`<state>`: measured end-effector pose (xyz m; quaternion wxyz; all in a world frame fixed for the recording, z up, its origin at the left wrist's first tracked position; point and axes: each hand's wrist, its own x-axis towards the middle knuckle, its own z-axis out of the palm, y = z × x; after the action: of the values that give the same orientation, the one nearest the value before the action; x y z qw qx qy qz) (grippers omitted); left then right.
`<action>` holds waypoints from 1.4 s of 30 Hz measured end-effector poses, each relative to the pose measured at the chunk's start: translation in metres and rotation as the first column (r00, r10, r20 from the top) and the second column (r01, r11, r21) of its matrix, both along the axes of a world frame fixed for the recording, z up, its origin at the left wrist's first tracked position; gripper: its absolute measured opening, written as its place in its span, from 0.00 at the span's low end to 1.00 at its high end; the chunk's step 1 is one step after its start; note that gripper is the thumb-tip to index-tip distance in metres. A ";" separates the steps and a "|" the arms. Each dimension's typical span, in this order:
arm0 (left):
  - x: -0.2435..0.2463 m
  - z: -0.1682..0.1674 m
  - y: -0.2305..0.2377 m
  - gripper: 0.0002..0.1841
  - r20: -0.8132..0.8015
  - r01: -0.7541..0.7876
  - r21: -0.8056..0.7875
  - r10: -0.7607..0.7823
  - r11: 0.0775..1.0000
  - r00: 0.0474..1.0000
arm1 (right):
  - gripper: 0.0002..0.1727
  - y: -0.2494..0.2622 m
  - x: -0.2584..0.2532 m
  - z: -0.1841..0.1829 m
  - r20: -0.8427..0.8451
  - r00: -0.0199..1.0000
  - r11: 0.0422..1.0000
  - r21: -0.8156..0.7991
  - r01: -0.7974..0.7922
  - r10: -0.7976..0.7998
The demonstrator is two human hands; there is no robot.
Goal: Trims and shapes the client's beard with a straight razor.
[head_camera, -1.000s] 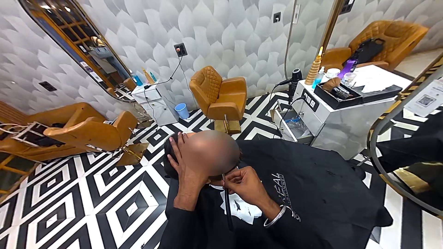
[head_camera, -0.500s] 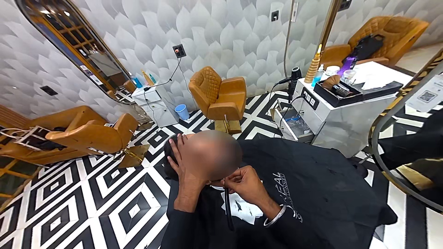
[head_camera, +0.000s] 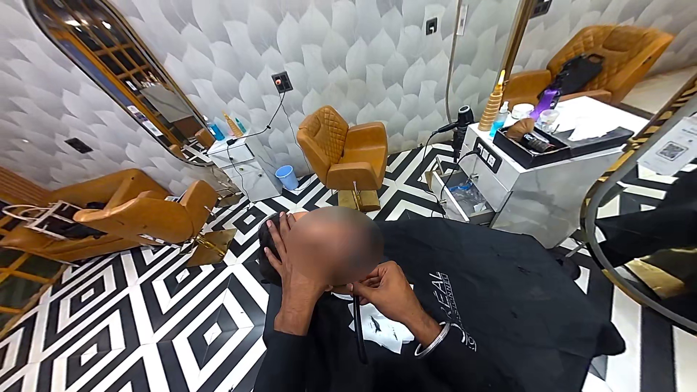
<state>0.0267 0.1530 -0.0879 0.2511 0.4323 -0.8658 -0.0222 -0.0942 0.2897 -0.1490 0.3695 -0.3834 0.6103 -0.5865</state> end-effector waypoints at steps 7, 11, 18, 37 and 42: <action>0.000 0.000 0.000 0.71 0.000 -0.003 0.007 0.003 1.000 1.000 | 0.07 0.001 -0.004 -0.001 -0.001 0.999 0.999 0.015 0.043 -0.043; 0.000 0.001 0.000 0.71 -0.006 0.003 0.012 -0.003 1.000 1.000 | 0.07 0.002 -0.003 0.000 -0.005 0.999 0.999 0.022 0.035 -0.035; 0.000 0.002 0.001 0.71 -0.001 0.006 0.020 -0.006 1.000 1.000 | 0.06 0.004 -0.003 -0.003 -0.019 1.000 1.000 0.015 0.020 -0.019; -0.001 0.003 -0.002 0.70 -0.005 -0.007 0.048 0.007 0.999 1.000 | 0.06 0.005 -0.009 -0.003 -0.036 0.999 1.000 0.015 0.017 -0.016; 0.002 -0.003 0.000 0.69 -0.037 0.032 -0.016 -0.033 0.999 0.999 | 0.07 0.007 -0.012 -0.009 -0.049 0.998 0.999 -0.032 -0.032 0.030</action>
<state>0.0283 0.1533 -0.0905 0.2700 0.4157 -0.8680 -0.0277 -0.1062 0.2966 -0.1577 0.3573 -0.4130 0.6033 -0.5813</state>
